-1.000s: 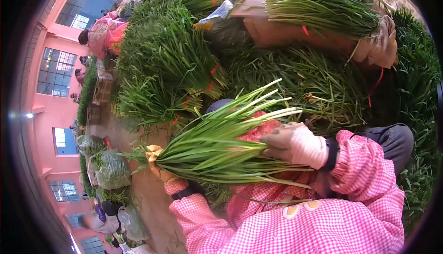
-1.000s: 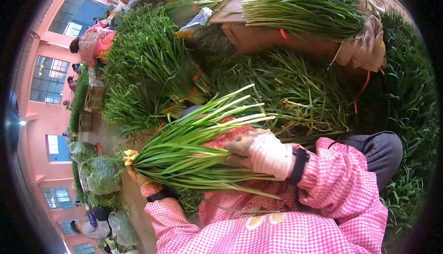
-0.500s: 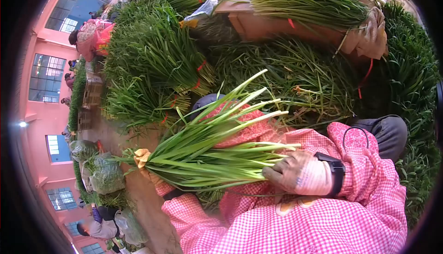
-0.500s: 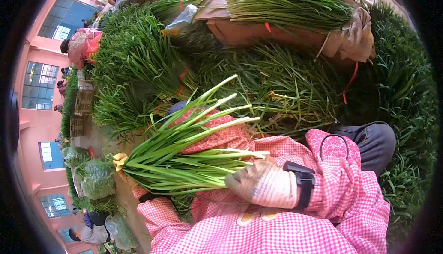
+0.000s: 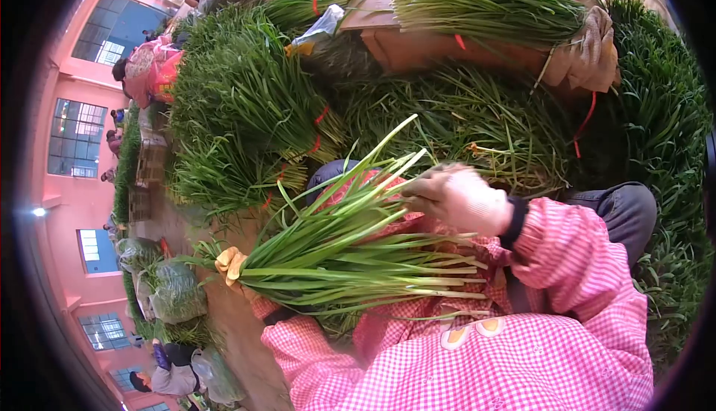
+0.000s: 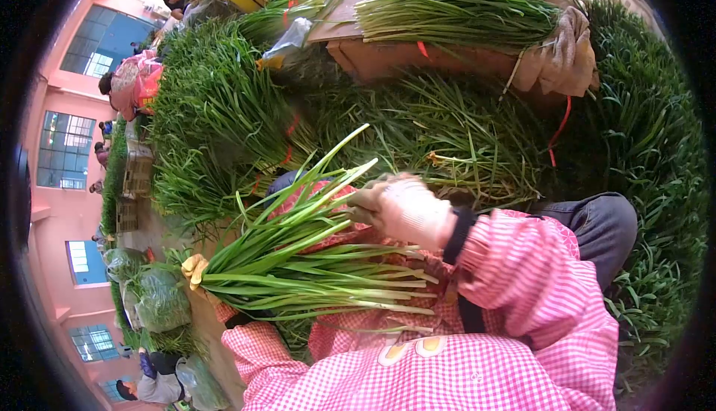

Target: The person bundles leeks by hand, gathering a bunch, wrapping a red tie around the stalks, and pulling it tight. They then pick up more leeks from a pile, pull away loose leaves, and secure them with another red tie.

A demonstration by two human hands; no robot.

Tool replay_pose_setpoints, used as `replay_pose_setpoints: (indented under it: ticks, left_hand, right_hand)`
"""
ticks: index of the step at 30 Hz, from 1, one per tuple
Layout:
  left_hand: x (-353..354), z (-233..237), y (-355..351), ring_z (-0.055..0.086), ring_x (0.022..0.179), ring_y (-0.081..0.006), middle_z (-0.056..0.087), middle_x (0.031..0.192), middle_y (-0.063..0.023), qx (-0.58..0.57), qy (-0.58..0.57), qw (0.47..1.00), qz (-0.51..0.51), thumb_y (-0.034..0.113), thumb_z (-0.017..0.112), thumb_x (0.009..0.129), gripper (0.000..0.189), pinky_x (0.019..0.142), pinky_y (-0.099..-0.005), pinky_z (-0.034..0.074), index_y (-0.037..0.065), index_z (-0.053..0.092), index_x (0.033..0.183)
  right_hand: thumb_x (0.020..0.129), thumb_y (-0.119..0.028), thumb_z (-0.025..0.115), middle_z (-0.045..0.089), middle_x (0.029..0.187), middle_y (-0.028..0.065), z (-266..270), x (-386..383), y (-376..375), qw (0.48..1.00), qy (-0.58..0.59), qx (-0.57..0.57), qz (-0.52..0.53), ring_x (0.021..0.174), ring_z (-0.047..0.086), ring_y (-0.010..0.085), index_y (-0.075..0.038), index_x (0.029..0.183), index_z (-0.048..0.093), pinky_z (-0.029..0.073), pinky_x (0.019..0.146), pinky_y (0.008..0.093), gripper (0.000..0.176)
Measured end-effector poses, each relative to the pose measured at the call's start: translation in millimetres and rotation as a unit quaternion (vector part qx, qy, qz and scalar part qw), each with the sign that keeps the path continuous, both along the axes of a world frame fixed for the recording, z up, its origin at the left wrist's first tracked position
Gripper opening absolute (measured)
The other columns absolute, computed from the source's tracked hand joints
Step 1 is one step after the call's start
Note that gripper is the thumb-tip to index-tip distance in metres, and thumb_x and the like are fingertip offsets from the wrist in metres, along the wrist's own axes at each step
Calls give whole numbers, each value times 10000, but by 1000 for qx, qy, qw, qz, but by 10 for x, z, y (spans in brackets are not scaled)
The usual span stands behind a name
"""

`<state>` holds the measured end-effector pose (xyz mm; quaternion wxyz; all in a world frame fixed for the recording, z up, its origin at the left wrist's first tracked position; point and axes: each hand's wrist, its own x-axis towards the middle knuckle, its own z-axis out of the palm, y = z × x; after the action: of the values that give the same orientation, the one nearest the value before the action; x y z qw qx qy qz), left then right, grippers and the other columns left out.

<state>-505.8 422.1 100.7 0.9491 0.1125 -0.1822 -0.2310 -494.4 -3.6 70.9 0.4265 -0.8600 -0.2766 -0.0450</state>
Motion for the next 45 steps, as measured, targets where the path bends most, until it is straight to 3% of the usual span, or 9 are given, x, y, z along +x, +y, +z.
replay_pose_setpoints:
  ticks: [4, 15, 21, 24, 29, 31, 38, 42, 45]
  left_hand:
    - [-61, 56, 98, 537, 777, -133, 555, 721, -23, 19, 28, 999, 23, 221, 448, 931, 115, 816, -354, 405, 121, 479, 883]
    - [-102, 57, 238, 539, 766, -134, 555, 708, -14, 35, 45, 998, 26, 220, 431, 934, 127, 819, -366, 410, 128, 480, 862]
    - [-64, 119, 210, 540, 760, -134, 555, 701, -10, 42, 44, 998, 24, 220, 422, 937, 137, 820, -372, 413, 131, 481, 850]
    - [-83, 126, 208, 540, 757, -134, 555, 698, -7, 47, 47, 997, 28, 219, 418, 938, 142, 821, -375, 415, 133, 482, 844]
    - [-141, 81, 265, 541, 752, -134, 555, 692, -4, 42, 60, 997, 39, 219, 410, 939, 152, 822, -380, 417, 136, 483, 834]
    - [-158, 66, 292, 541, 750, -134, 556, 689, -2, 35, 61, 997, 44, 219, 407, 940, 156, 823, -382, 418, 138, 483, 830]
    - [-268, -35, 292, 542, 743, -134, 556, 681, 3, 33, 63, 996, 48, 218, 397, 943, 171, 825, -389, 421, 142, 484, 817]
    - [-282, -66, 265, 543, 739, -134, 556, 677, 6, 35, 69, 996, 46, 218, 391, 944, 180, 826, -393, 423, 144, 485, 809]
    - [-276, -73, 258, 543, 736, -134, 556, 673, 9, 37, 72, 996, 47, 218, 387, 945, 187, 826, -397, 424, 146, 485, 803]
  right_hand:
    - [835, -212, 517, 640, 827, 96, 489, -427, 185, 971, 52, -180, 146, 727, 633, 263, -107, 955, 619, 504, 630, 381, 189]
    - [818, -255, 643, 648, 877, 128, -95, -32, -369, 959, 243, 115, -93, 808, 626, 268, -86, 991, 660, 498, 716, 339, 242]
    - [815, -329, 621, 629, 1029, 143, -396, 259, 60, 998, 27, 18, -46, 968, 586, 313, -101, 1083, 623, 453, 850, 392, 352]
    - [770, -196, 672, 633, 951, 135, -520, 254, 317, 951, 168, 257, 22, 800, 619, 306, -88, 990, 654, 492, 724, 364, 247]
    - [756, -46, 571, 564, 869, 144, -353, 137, -192, 978, 73, -183, -70, 769, 597, 327, -59, 906, 556, 500, 634, 393, 151]
    - [745, -12, 533, 564, 799, 142, -1057, 253, -633, 989, 28, -17, -146, 723, 558, 306, -89, 850, 585, 458, 629, 388, 140]
    - [765, -103, 588, 607, 913, 153, -557, 79, -1692, 801, 221, -501, -241, 855, 623, 346, -98, 878, 629, 506, 675, 417, 120]
    - [766, -159, 658, 603, 852, 116, -268, 123, -1296, 895, -24, -307, -323, 799, 616, 328, -102, 863, 616, 496, 643, 409, 120]
    - [763, -167, 681, 626, 898, 125, -171, 88, -849, 987, 52, -60, -143, 788, 610, 299, -104, 960, 649, 497, 681, 370, 209]
